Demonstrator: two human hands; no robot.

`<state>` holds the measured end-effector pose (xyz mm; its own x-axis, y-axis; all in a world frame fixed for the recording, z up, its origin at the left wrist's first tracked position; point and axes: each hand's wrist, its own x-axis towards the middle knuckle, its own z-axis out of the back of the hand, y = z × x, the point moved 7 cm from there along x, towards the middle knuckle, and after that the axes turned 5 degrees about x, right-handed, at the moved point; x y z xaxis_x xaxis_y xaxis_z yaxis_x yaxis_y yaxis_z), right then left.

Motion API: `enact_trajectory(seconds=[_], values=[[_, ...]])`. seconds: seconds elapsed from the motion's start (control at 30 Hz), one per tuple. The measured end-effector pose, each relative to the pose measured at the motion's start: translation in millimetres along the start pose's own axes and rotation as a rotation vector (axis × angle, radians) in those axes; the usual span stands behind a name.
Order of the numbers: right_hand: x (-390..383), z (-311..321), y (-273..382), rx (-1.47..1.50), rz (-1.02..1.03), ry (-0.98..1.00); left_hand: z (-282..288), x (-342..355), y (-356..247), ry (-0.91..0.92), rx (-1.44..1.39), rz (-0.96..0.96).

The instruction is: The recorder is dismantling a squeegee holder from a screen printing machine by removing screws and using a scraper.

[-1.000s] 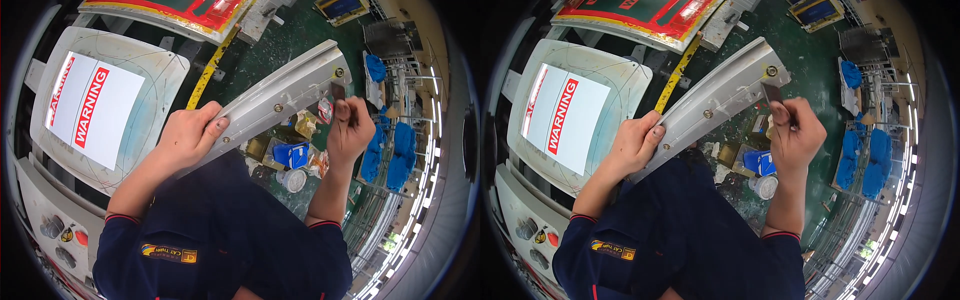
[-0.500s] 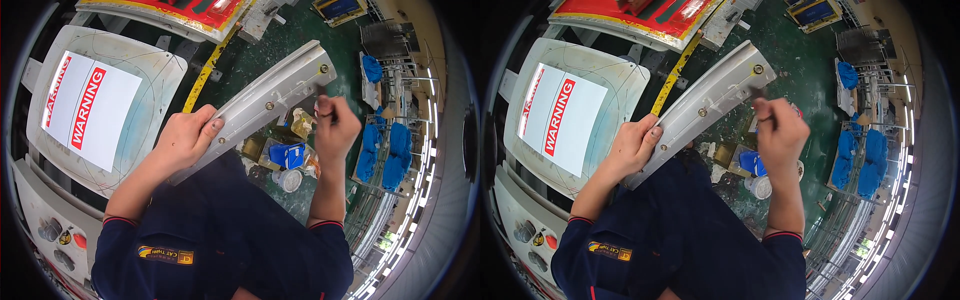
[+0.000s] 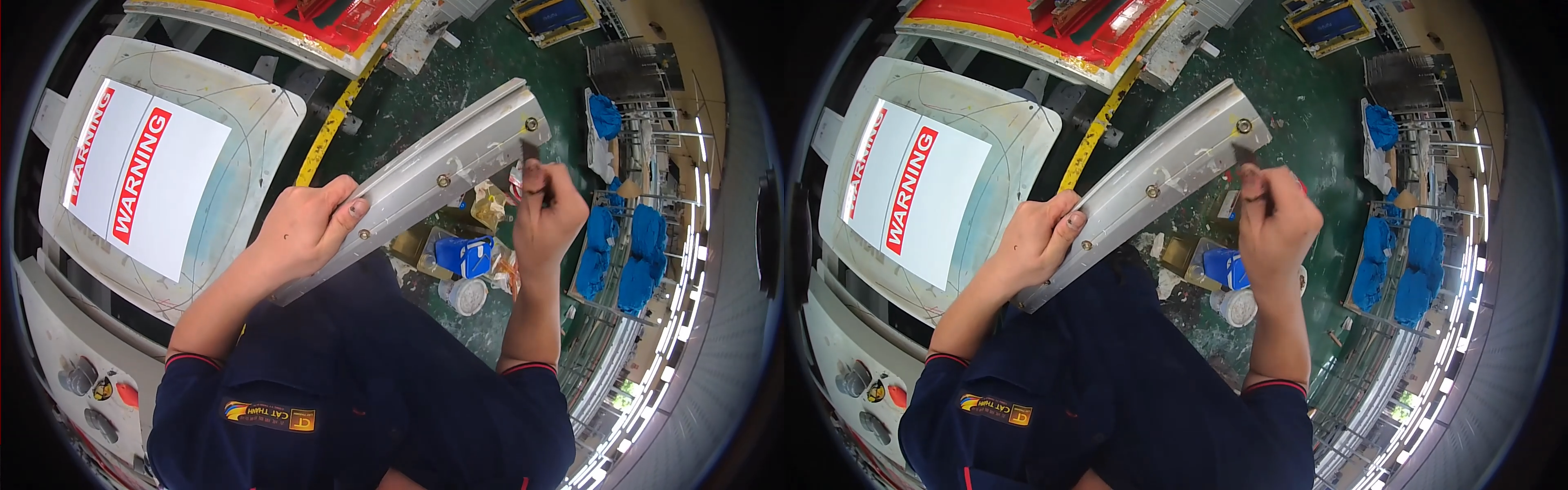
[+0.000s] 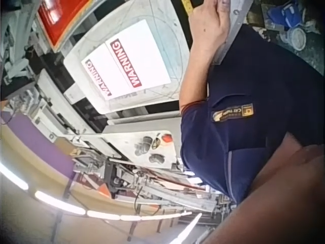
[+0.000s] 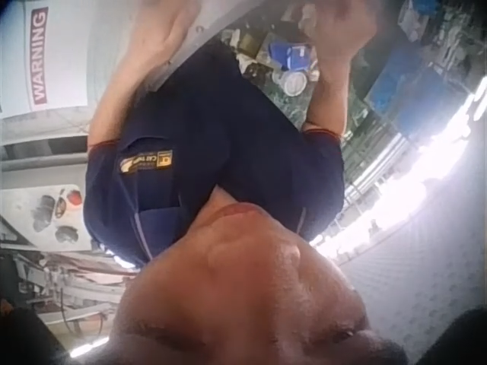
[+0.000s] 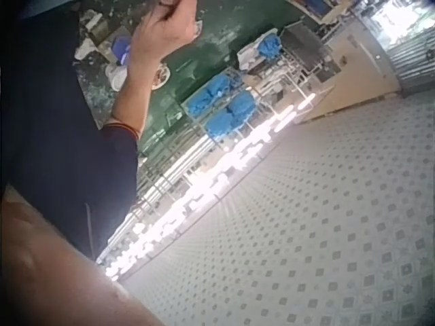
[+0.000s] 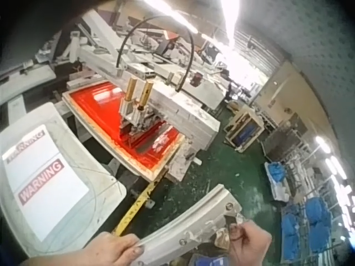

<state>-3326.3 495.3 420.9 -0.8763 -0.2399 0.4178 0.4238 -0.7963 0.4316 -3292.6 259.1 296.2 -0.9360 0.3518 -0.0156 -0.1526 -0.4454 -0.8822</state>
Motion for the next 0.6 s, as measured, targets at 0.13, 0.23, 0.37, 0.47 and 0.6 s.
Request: enact_trajectory(seconds=[0.13, 0.23, 0.37, 0.47, 0.6], values=[[-5, -18, 12, -0.058, 0.062, 0.129, -4, 0, 5, -0.02, -0.032, -0.002], [4, 5, -13, 0.034, -0.153, -0.071, -1, 0, 2, -0.018, -0.039, -0.009], [-10, -19, 14, -0.068, 0.095, 0.095, -3, 1, 2, 0.012, 0.018, -0.01], [7, 2, -10, 0.012, -0.193, -0.064, -3, -1, 1, 0.032, 0.008, 0.001], [-13, -27, 15, -0.022, 0.055, 0.116, -3, 7, 0, 0.059, 0.003, 0.01]])
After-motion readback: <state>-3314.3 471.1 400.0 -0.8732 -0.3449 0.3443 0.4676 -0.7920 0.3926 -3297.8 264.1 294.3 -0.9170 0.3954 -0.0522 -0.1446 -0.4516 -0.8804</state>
